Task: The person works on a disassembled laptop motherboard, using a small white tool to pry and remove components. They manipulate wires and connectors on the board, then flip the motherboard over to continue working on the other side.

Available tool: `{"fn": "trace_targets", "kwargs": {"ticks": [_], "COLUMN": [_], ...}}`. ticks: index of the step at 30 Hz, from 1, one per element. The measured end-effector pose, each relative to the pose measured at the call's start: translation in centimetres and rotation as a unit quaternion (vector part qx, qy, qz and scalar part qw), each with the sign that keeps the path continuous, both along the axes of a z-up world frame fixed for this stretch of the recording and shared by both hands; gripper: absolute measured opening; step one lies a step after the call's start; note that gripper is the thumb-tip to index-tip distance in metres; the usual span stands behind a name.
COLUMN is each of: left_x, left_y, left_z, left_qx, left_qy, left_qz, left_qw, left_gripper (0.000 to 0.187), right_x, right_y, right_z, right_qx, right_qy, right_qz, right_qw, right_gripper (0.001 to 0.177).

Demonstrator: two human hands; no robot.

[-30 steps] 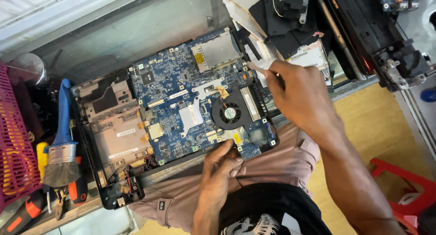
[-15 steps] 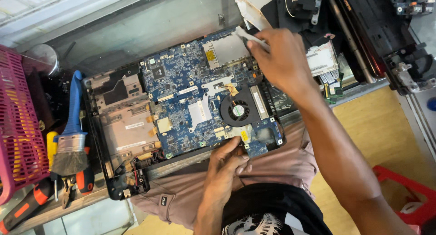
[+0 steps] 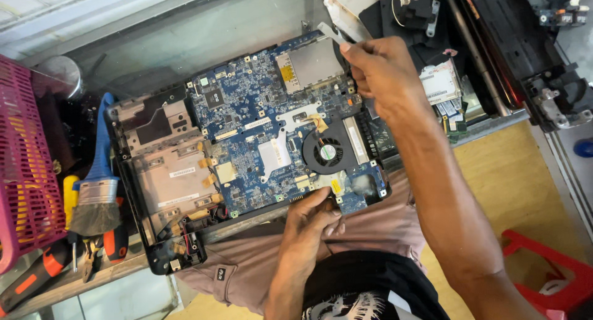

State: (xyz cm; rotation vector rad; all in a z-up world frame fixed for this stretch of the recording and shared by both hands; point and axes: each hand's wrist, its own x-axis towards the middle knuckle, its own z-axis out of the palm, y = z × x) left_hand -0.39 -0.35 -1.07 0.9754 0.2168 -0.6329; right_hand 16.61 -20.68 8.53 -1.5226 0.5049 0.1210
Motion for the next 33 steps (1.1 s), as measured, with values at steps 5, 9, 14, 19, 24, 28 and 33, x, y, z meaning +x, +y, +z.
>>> {"fn": "trace_targets", "kwargs": {"ticks": [5,9,14,19,24,28,33], "left_x": [-0.1,0.0,0.2,0.1,0.2,0.3,-0.1], "left_y": [-0.2,-0.3,-0.4,-0.6,-0.3,0.0,0.1], "left_z": [-0.2,0.2,0.8,1.0,1.5,1.0,0.1], "left_qx": [-0.012,-0.009,0.011,-0.034,0.005,-0.005,-0.024], "left_qy": [0.008,0.015,0.032,0.009,0.033,0.024,0.017], "left_qz": [0.004,0.02,0.015,0.036,0.011,0.001,0.009], "left_qw": [1.0,1.0,0.999,0.999,0.999,1.0,1.0], "left_gripper": [0.055,0.052,0.062,0.058,0.069,0.069,0.07], "right_x": [0.6,0.6,0.5,1.2,1.5,2.3,2.5], "right_y": [-0.2,-0.1,0.2,-0.7,1.3,1.5,1.6], "right_z": [-1.6,-1.6,-1.5,-4.6,-1.9,-1.7,-1.6], "right_qx": [-0.018,-0.009,-0.075,-0.393,-0.425,-0.402,-0.387], "right_qy": [-0.009,-0.003,0.04,-0.086,0.028,0.045,0.056], "right_qz": [0.001,-0.005,0.024,0.11,0.119,0.103,0.065], "right_qw": [1.0,1.0,0.996,0.909,0.897,0.909,0.918], "right_gripper": [0.042,0.023,0.022,0.041,0.064,0.052,0.06]}}
